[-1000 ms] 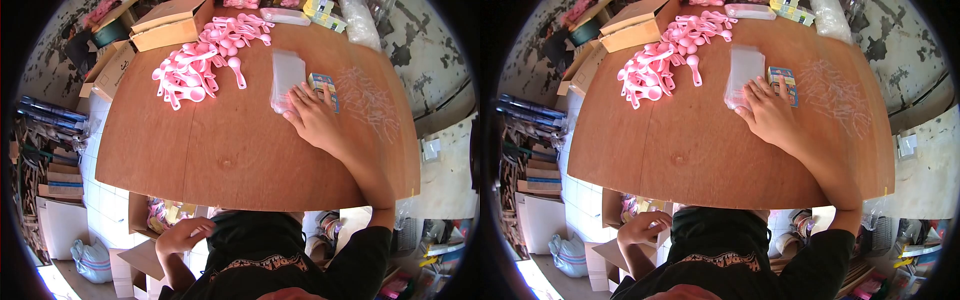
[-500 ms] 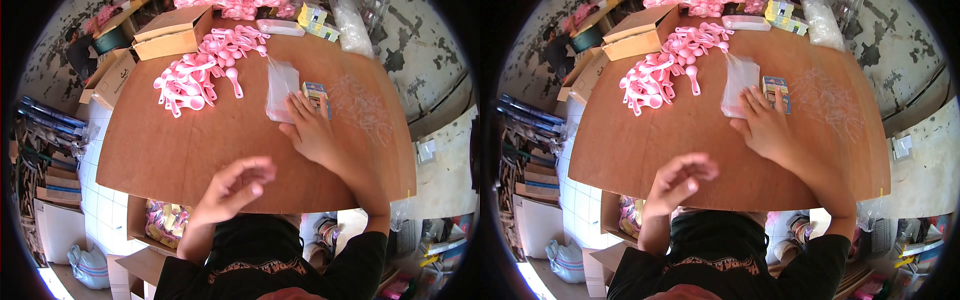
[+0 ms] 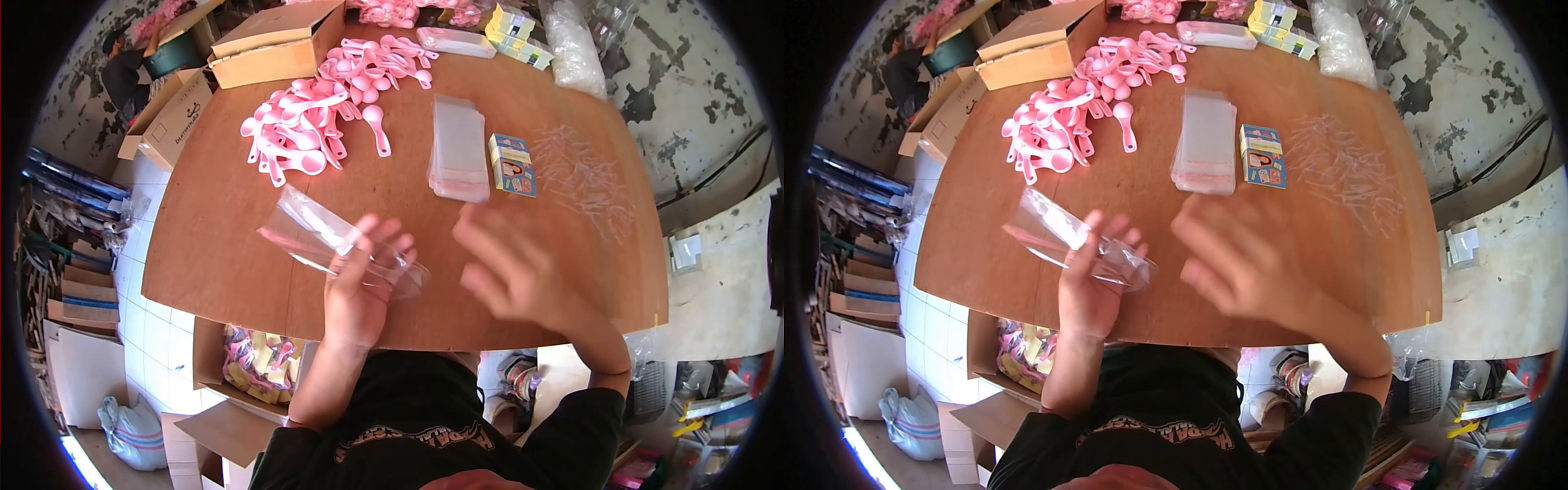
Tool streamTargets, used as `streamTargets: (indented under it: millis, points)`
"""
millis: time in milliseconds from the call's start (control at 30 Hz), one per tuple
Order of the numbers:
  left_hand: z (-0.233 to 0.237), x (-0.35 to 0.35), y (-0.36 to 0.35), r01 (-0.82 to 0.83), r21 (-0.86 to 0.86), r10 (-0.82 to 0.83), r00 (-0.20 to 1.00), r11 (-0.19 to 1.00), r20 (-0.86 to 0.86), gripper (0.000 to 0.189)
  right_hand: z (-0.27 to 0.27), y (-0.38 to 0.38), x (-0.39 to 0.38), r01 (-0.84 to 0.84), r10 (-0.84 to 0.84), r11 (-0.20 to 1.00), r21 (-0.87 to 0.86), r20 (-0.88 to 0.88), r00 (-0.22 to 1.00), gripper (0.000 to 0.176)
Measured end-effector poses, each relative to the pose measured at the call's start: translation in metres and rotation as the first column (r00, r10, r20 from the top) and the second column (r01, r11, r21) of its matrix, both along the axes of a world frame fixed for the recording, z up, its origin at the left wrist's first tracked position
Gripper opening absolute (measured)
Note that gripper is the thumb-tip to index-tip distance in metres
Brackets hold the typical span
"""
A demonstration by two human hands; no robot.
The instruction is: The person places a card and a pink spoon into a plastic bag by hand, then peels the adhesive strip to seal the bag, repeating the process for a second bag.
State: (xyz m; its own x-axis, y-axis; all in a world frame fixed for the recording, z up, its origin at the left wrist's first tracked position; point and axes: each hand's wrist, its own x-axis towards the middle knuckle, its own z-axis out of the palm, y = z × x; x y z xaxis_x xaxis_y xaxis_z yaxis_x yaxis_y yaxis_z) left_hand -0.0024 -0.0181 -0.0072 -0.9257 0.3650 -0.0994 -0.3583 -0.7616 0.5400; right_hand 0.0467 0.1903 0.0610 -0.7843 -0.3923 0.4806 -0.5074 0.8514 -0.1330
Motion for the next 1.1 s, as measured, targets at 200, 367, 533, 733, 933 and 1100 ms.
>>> streamTargets:
  millis: [200,367,533,733,933,1100]
  points:
    - [0.002,-0.003,-0.006,-0.072,0.267,0.046,0.994,0.961,0.1,0.043,-0.008,0.071,-0.04,0.319,-0.326,0.944,0.081,0.107,0.939,0.035]
    - [-0.006,-0.006,-0.006,-0.109,0.203,0.087,0.989,0.973,0.117,0.044,-0.022,0.091,-0.046,0.284,-0.281,0.959,-0.011,0.102,0.954,0.02]
    - [-0.002,-0.005,-0.006,-0.098,0.126,0.085,0.991,0.987,0.101,0.05,-0.007,0.076,-0.037,0.315,-0.317,0.948,-0.034,-0.096,0.944,0.014]
    - [0.005,-0.006,-0.003,-0.142,0.049,0.14,0.989,0.989,0.041,0.064,0.005,0.02,-0.004,0.429,-0.377,0.771,-0.471,0.207,0.903,0.018]
    - [0.007,-0.007,-0.002,-0.221,0.107,0.216,0.974,0.969,0.062,0.069,-0.024,0.015,0.004,0.123,0.134,0.607,-0.785,0.253,0.958,0.024]
    - [0.006,-0.008,0.002,-0.278,0.049,0.278,0.961,0.959,0.008,0.064,-0.046,-0.004,0.005,0.227,0.202,0.43,-0.874,0.338,0.919,0.021]
